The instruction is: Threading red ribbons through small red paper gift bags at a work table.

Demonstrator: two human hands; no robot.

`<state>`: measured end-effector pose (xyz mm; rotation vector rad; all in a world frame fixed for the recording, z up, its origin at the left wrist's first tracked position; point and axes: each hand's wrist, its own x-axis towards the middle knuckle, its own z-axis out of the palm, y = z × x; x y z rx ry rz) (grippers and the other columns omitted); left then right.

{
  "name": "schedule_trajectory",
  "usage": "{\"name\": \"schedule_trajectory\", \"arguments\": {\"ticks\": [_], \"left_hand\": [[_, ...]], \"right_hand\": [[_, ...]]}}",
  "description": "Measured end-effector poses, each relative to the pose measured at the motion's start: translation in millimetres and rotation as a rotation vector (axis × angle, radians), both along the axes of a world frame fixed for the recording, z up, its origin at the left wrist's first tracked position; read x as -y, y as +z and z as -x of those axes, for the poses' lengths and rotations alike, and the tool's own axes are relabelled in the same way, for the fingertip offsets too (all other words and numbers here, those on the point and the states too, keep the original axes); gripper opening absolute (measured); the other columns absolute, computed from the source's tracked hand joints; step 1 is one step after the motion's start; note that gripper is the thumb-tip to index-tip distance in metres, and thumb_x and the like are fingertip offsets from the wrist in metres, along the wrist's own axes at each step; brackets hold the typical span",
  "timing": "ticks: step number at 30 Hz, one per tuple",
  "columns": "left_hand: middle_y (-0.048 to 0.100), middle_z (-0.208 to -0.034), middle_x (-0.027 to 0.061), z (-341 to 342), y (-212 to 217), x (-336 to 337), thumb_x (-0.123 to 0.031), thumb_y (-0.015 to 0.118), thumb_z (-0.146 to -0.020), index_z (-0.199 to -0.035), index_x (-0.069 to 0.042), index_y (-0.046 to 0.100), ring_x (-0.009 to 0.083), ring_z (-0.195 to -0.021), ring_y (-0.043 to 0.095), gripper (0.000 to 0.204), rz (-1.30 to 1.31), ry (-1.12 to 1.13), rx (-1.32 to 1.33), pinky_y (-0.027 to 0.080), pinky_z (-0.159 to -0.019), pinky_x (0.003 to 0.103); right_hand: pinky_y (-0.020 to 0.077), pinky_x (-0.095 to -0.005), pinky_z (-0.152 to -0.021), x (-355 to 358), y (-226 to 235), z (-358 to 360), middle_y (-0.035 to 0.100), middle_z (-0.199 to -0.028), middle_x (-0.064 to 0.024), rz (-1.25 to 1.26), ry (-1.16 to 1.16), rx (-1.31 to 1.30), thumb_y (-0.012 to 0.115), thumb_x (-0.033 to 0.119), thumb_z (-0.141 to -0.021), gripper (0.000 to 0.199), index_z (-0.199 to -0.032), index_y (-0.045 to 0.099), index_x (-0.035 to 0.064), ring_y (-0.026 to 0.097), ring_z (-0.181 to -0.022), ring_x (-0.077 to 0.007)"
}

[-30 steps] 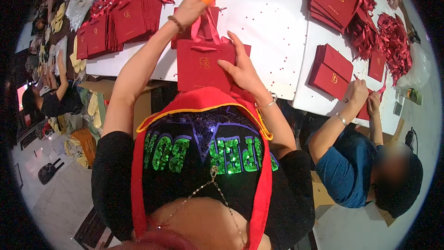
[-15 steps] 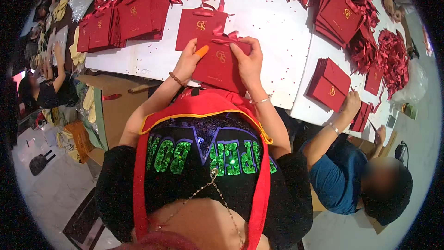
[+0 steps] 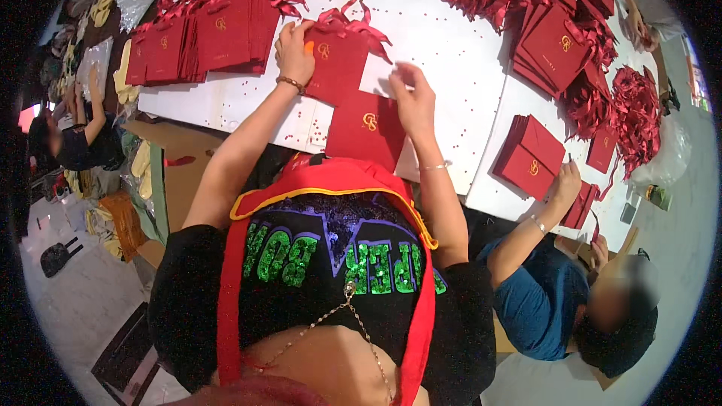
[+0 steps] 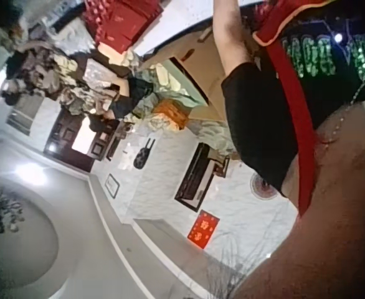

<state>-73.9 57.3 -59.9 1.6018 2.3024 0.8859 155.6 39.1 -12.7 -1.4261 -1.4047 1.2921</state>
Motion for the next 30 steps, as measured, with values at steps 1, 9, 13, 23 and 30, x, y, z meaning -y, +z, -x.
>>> {"name": "schedule_trajectory", "arguments": {"ticks": [1, 9, 13, 23, 30], "left_hand": [[0.037, -0.126, 0.0116, 1.4, -6.5, -1.5, -0.001, 0.053, -0.073, -0.116, -0.02, 0.05, 0.033, -0.116, 0.033, 0.047, -0.007, -0.017, -0.013, 0.025, -0.097, 0.046], [0.038, -0.127, 0.0096, -5.3, 6.1, -35.8, -0.001, 0.05, -0.073, -0.113, -0.015, 0.053, 0.0293, -0.12, 0.03, 0.043, -0.046, 0.029, 0.065, 0.024, -0.098, 0.045], [0.059, -0.101, 0.0112, 4.7, 21.5, -99.1, -0.012, 0.055, -0.074, -0.1, -0.012, 0.061, 0.0318, -0.101, 0.049, 0.026, -0.182, -0.33, 0.161, 0.036, -0.089, 0.043], [0.061, -0.094, 0.0119, -49.4, 12.2, -183.6, -0.008, 0.05, -0.076, -0.094, -0.016, 0.066, 0.0308, -0.089, 0.057, 0.025, 0.027, -0.312, 0.094, 0.042, -0.08, 0.041], [0.063, -0.078, 0.0009, 9.1, 158.1, -137.3, -0.015, 0.06, -0.081, -0.101, -0.004, 0.064, 0.0032, -0.067, 0.053, 0.023, -0.38, -0.595, 0.614, 0.043, -0.057, 0.019]], "right_hand": [[0.0462, -0.0286, -0.075, 3.9, -0.5, -1.6, 0.06, -0.101, -0.0119, 0.009, 0.015, 0.082, 0.058, 0.013, -0.082, 0.028, -0.106, 0.055, -0.0005, 0.057, -0.09, -0.0171], [0.0311, -0.0385, -0.077, 33.6, -21.4, 8.9, 0.053, -0.093, -0.0058, -0.482, 0.228, 0.748, 0.065, 0.033, -0.072, 0.035, -0.099, 0.06, 0.0105, 0.048, -0.088, -0.0238], [0.0315, -0.0379, -0.078, 31.8, -14.4, 9.2, 0.053, -0.095, -0.0066, -0.447, 0.219, 0.752, 0.067, 0.032, -0.071, 0.036, -0.098, 0.06, 0.0099, 0.047, -0.09, -0.0238], [0.0352, -0.0373, -0.08, 35.8, -11.0, 10.4, 0.055, -0.095, -0.0078, -0.472, 0.261, 0.697, 0.067, 0.027, -0.071, 0.037, -0.102, 0.058, 0.009, 0.049, -0.09, -0.0254], [0.0392, -0.0385, -0.072, 28.2, -13.7, -7.3, 0.052, -0.094, -0.0106, -0.466, 0.197, 0.66, 0.071, 0.024, -0.067, 0.035, -0.095, 0.06, 0.0064, 0.048, -0.084, -0.0297]]}}
